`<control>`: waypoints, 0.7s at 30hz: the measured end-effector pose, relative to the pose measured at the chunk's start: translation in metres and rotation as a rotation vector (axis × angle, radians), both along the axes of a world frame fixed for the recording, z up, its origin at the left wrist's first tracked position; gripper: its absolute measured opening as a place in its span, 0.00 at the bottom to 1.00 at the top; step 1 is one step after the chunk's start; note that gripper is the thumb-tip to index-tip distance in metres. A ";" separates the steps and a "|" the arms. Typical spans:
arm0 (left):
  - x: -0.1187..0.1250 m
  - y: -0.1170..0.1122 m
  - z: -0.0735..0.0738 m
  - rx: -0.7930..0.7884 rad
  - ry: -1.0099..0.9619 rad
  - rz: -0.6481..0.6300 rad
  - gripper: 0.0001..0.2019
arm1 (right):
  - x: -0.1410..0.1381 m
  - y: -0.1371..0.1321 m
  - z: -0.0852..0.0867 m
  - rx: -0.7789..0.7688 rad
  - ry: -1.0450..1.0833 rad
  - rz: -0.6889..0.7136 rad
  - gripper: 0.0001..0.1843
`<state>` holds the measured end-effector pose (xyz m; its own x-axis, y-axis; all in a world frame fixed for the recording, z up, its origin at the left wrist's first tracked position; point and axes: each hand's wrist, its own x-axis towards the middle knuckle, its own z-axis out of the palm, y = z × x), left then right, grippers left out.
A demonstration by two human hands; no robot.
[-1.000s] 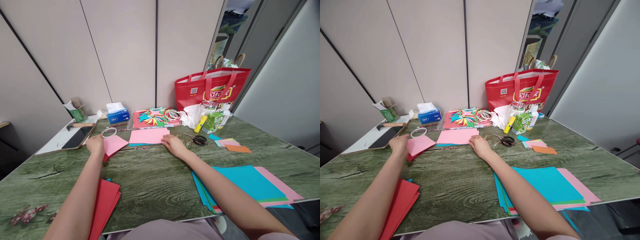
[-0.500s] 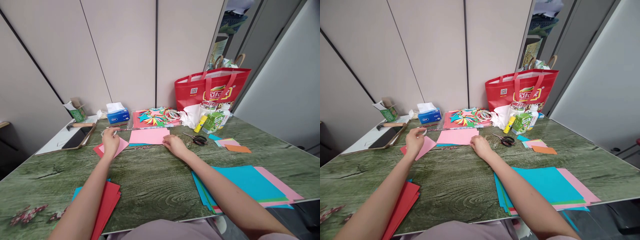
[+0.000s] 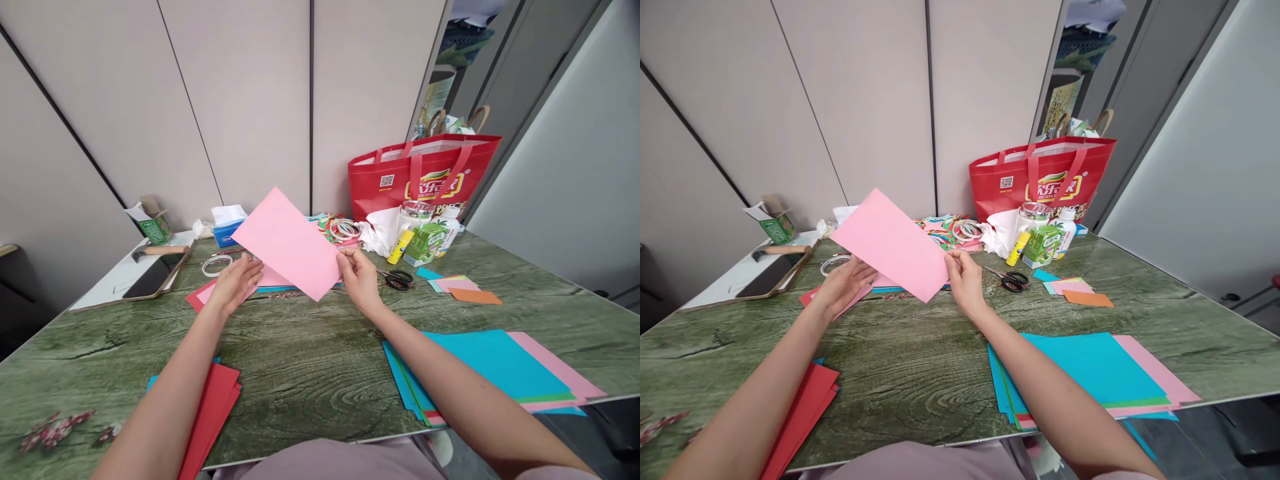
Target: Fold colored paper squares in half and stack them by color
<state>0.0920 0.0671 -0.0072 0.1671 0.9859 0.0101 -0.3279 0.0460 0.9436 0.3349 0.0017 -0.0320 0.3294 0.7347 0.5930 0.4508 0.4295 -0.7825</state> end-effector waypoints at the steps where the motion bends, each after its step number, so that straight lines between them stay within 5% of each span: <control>1: 0.001 -0.002 0.002 -0.005 -0.032 -0.094 0.20 | -0.001 0.001 -0.001 -0.033 0.037 0.055 0.15; 5: 0.008 -0.012 0.007 -0.047 -0.048 -0.319 0.26 | -0.003 0.003 -0.005 -0.126 0.065 0.203 0.14; 12: 0.014 -0.021 0.009 -0.076 0.006 -0.217 0.10 | -0.004 0.003 -0.008 -0.222 0.005 0.199 0.13; 16: 0.020 -0.028 0.012 -0.079 0.057 -0.249 0.12 | -0.004 0.005 -0.010 -0.228 0.013 0.203 0.10; 21: 0.030 -0.043 0.012 0.042 0.217 -0.464 0.24 | -0.011 0.003 -0.009 -0.279 0.142 0.309 0.12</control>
<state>0.1217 0.0243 0.0049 0.5892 0.8072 -0.0358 -0.0781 0.1010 0.9918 0.3235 0.0049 -0.0406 0.1331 0.9373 0.3221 0.2139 0.2901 -0.9328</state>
